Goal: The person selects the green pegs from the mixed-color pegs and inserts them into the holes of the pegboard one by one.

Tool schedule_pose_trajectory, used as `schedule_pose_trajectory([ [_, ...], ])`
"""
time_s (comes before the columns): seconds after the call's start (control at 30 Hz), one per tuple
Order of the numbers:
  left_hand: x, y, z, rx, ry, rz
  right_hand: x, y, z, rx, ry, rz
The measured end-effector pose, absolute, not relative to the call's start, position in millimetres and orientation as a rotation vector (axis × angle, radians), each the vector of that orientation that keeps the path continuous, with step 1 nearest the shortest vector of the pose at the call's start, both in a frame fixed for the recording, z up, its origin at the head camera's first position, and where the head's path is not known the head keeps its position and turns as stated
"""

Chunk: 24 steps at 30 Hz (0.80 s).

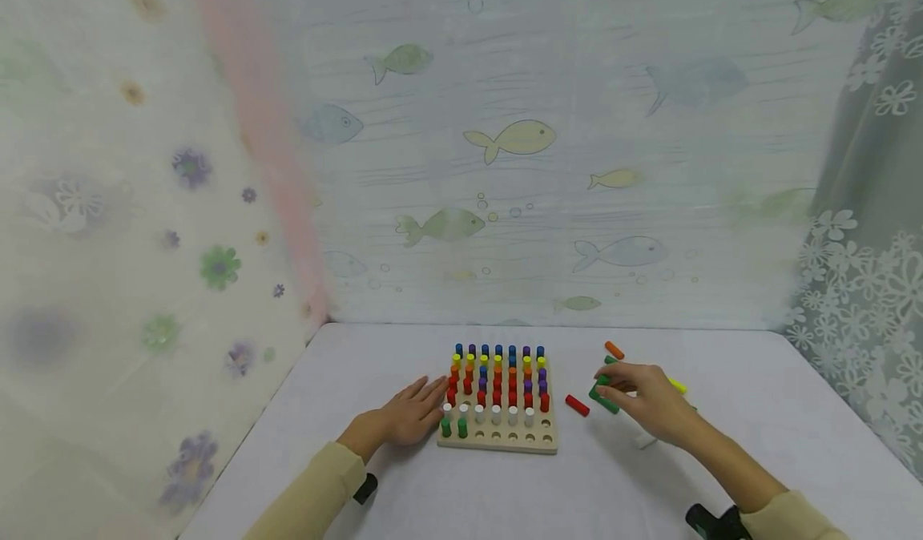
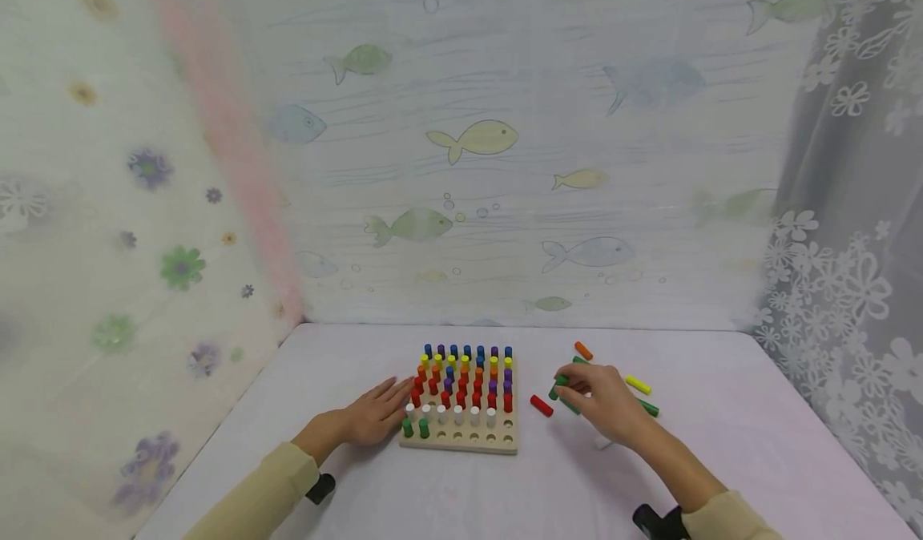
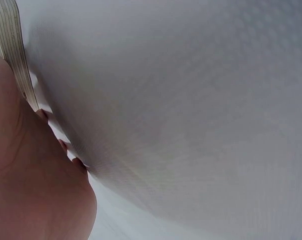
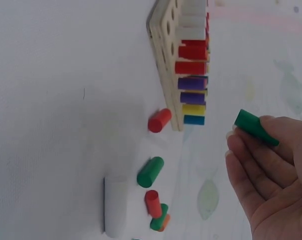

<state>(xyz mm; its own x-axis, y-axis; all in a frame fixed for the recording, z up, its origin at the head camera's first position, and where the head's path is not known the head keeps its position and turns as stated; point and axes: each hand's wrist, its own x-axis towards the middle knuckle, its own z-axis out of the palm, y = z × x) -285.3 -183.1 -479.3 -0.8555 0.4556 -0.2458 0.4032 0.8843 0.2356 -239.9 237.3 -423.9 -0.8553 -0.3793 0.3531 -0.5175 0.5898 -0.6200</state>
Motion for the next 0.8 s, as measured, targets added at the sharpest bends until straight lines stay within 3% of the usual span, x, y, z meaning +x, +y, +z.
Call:
schedule_pose_trajectory([
  [0.8,-284.6,-180.1,-475.2,0.621,2.772,0.229,-241.2,212.7,-428.8,0.848,-2.632,1.161],
])
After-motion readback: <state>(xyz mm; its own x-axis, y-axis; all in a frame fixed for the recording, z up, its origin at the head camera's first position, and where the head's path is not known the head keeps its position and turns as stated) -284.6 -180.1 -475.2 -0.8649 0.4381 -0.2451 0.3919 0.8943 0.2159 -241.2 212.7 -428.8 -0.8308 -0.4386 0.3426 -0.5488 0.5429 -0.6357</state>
